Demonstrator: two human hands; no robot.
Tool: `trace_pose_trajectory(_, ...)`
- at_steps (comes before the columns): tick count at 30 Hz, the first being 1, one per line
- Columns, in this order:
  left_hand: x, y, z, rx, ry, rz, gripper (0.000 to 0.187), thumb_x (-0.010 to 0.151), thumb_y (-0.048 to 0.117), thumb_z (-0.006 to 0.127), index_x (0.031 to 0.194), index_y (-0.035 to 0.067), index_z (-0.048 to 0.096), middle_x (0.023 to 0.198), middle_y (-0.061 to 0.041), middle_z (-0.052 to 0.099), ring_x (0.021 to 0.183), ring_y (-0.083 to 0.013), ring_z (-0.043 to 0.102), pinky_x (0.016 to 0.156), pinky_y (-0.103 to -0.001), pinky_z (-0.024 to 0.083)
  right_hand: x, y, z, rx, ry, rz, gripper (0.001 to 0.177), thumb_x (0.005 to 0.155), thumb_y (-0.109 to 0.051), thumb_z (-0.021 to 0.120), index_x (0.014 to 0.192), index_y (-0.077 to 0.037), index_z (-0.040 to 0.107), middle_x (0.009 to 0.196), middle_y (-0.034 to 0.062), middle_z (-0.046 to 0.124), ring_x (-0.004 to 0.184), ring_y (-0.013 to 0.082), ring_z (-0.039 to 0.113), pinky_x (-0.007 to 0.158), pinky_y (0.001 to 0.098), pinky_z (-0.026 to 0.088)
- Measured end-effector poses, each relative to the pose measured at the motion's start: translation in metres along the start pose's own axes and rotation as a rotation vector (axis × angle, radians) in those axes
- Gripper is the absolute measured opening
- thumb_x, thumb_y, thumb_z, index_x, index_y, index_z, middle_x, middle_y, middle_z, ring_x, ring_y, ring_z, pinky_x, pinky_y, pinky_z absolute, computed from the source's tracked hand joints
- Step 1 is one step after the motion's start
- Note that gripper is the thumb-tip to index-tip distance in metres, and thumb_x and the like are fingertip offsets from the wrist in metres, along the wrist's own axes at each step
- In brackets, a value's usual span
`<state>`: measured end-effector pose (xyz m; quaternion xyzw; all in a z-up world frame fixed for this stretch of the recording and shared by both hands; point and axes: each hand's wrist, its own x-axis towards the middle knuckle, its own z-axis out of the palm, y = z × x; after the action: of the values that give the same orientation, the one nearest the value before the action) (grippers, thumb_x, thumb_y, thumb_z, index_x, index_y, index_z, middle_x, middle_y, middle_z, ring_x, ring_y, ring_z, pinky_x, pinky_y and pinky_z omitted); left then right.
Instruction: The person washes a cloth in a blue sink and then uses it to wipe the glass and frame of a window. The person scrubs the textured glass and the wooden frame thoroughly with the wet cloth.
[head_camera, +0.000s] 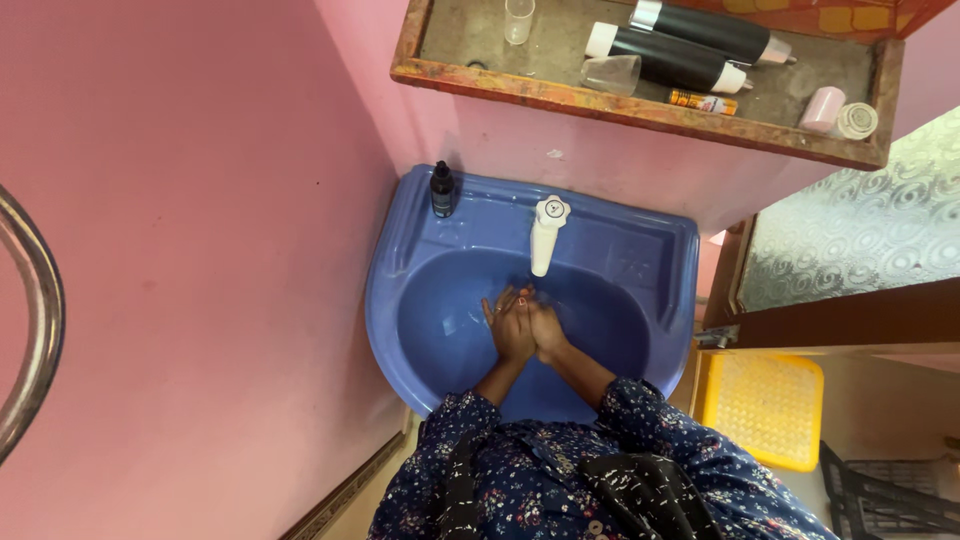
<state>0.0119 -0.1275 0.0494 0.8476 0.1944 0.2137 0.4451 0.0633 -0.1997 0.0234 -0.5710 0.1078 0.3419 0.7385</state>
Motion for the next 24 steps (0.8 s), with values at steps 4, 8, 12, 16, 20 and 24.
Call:
trace_pose_trajectory(4,-0.003,-0.017,0.011,-0.020,-0.040,-0.042,0.055,0.109,0.035,0.026,0.117,0.008,0.073,0.124,-0.012,0.071,0.126,-0.0309,0.061,0.125,-0.057,0.012,0.011,0.008,-0.005,-0.343,0.160,-0.046,0.048,0.103,-0.044,0.054,0.102,-0.001,0.073,0.084,0.0125,0.073,0.078,0.0221,0.068,0.070,0.0386,0.055)
trace_pose_trajectory(8,-0.009,-0.038,0.018,-0.070,-0.051,-0.045,0.056,0.109,0.035,0.026,0.114,0.005,0.073,0.125,-0.016,0.070,0.125,-0.0345,0.059,0.118,-0.059,0.022,0.015,0.013,-0.009,-0.587,0.212,-0.103,0.048,0.102,-0.043,0.054,0.099,0.000,0.074,0.079,0.0176,0.073,0.072,0.0256,0.070,0.066,0.0407,0.055)
trace_pose_trajectory(12,-0.011,-0.047,0.029,-0.237,-0.206,-0.378,0.058,0.114,0.044,0.027,0.123,0.005,0.070,0.118,-0.022,0.072,0.113,-0.0349,0.068,0.099,-0.049,0.054,0.019,0.004,-0.009,-0.968,0.201,-0.258,0.045,0.104,-0.042,0.054,0.102,-0.002,0.076,0.086,0.0257,0.073,0.083,0.0368,0.070,0.071,0.0434,0.053)
trace_pose_trajectory(16,0.006,-0.047,0.023,-1.175,-0.447,-0.797,0.064,0.104,0.063,0.038,0.129,0.010,0.063,0.122,-0.013,0.068,0.110,-0.0257,0.065,0.090,-0.038,0.054,0.006,-0.015,-0.007,-1.155,0.170,-0.456,0.047,0.106,-0.039,0.051,0.094,-0.002,0.076,0.093,0.0218,0.075,0.084,0.0370,0.074,0.077,0.0443,0.056)
trace_pose_trajectory(20,0.025,-0.028,-0.024,-1.574,-0.639,-0.789,0.086,0.097,0.078,0.038,0.132,0.002,0.057,0.119,-0.016,0.067,0.107,-0.0287,0.068,0.090,-0.040,0.056,-0.040,-0.044,0.008,-1.426,-0.058,-0.946,0.030,0.097,-0.030,0.055,0.111,-0.011,0.073,0.116,0.0119,0.071,0.112,0.0308,0.066,0.103,0.0555,0.046)
trace_pose_trajectory(24,0.034,0.001,-0.042,-1.468,-0.584,-0.924,0.079,0.090,0.073,0.042,0.132,0.007,0.056,0.118,-0.014,0.069,0.110,-0.0280,0.068,0.095,-0.042,0.055,-0.063,-0.052,0.025,-1.694,0.148,-1.257,0.041,0.085,-0.031,0.059,0.122,-0.014,0.064,0.140,0.0143,0.058,0.134,0.0312,0.047,0.107,0.0709,0.018)
